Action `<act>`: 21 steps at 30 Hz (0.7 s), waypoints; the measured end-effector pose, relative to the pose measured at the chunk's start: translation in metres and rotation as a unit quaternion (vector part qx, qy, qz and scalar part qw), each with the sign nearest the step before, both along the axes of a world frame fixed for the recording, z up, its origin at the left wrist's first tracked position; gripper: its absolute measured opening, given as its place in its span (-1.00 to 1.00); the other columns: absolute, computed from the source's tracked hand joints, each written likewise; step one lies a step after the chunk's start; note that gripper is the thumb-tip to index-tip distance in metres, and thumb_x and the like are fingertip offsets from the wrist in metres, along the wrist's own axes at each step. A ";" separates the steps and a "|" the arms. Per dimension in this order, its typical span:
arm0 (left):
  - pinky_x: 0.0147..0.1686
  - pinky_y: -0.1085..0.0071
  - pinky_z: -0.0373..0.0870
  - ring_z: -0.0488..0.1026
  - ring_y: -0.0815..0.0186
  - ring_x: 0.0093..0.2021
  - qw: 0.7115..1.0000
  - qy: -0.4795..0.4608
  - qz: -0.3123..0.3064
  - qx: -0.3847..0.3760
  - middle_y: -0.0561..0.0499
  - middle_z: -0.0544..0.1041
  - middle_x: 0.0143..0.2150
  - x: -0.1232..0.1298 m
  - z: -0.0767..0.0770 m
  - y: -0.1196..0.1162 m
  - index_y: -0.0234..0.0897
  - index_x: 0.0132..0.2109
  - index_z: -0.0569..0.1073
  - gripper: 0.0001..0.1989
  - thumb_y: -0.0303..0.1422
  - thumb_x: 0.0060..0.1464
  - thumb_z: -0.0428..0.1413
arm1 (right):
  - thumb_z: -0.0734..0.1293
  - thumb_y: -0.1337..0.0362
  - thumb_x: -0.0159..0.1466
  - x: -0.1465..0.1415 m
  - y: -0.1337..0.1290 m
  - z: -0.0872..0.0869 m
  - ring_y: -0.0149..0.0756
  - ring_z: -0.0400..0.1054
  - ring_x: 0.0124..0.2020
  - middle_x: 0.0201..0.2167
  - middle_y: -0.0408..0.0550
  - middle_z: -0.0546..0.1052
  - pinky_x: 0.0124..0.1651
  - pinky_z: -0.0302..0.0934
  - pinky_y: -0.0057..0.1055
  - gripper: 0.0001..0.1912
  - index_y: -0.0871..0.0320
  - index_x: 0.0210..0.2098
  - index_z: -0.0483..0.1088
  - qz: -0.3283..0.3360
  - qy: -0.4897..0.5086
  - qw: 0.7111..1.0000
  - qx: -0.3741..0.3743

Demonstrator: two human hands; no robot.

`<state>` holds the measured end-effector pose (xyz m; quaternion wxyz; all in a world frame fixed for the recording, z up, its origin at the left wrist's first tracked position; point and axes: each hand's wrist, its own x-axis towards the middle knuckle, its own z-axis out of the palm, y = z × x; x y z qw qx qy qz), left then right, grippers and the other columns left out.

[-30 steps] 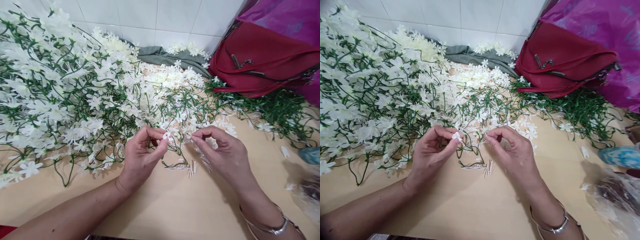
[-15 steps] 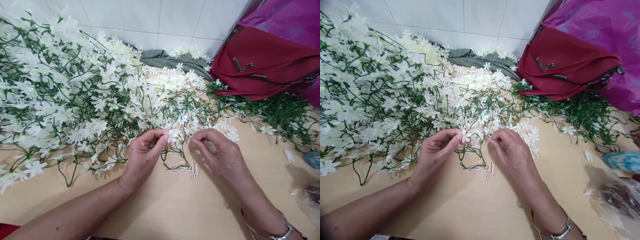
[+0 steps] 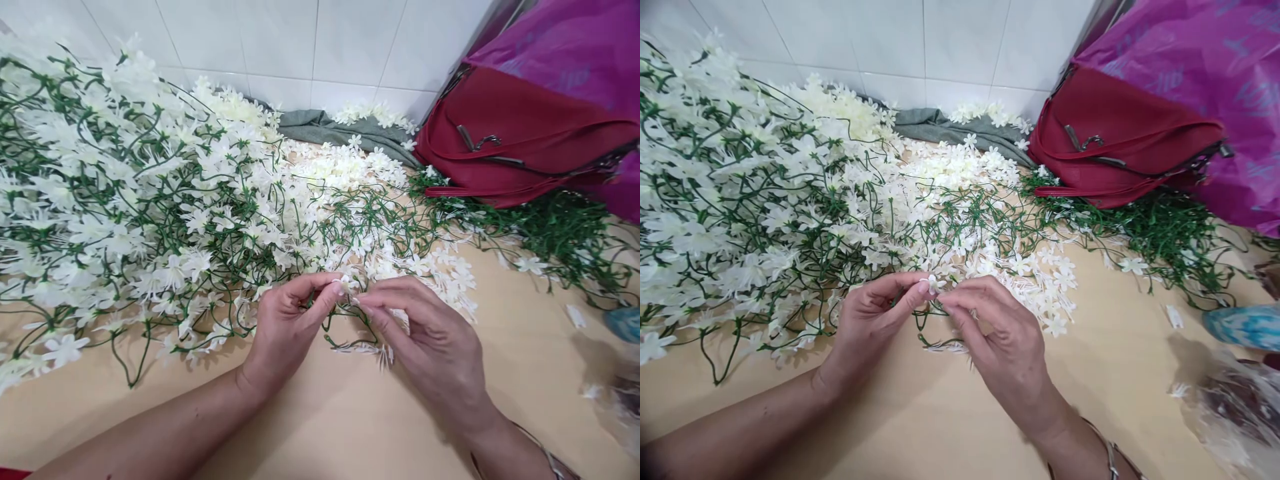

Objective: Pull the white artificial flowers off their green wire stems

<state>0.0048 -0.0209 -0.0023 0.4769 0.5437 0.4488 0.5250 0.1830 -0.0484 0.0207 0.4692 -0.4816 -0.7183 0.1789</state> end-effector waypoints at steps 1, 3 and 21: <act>-0.19 0.44 0.63 0.67 0.31 -0.28 1.000 0.005 -0.005 0.010 0.02 0.76 -0.25 0.000 0.000 -0.001 -0.22 -0.18 0.71 -0.91 -0.37 0.20 0.29 | 0.41 0.48 0.33 -0.003 0.000 0.000 -0.28 0.52 -0.25 -0.29 -0.13 0.61 -0.19 0.40 -0.35 -0.78 0.00 -0.19 0.56 -0.011 0.012 1.000 -0.006; -0.16 0.43 0.64 0.69 0.31 -0.25 0.999 0.021 -0.018 0.032 0.02 0.77 -0.21 0.001 -0.002 -0.002 -0.19 -0.17 0.72 -0.91 -0.39 0.20 0.30 | 0.43 0.48 0.30 -0.007 -0.001 0.000 -0.33 0.48 -0.36 -0.40 -0.19 0.57 -0.24 0.37 -0.38 -0.82 0.04 -0.28 0.51 -0.046 0.034 0.998 -0.032; -0.10 0.37 0.62 0.68 0.27 -0.17 0.986 0.051 -0.117 0.105 -0.03 0.73 -0.16 -0.005 0.007 -0.005 -0.18 -0.05 0.65 -0.86 -0.37 0.36 0.17 | 0.43 0.38 0.33 -0.002 0.004 -0.009 -0.25 0.48 -0.17 -0.24 -0.08 0.55 -0.08 0.38 -0.29 -0.89 0.02 -0.23 0.55 -0.051 0.061 0.997 -0.020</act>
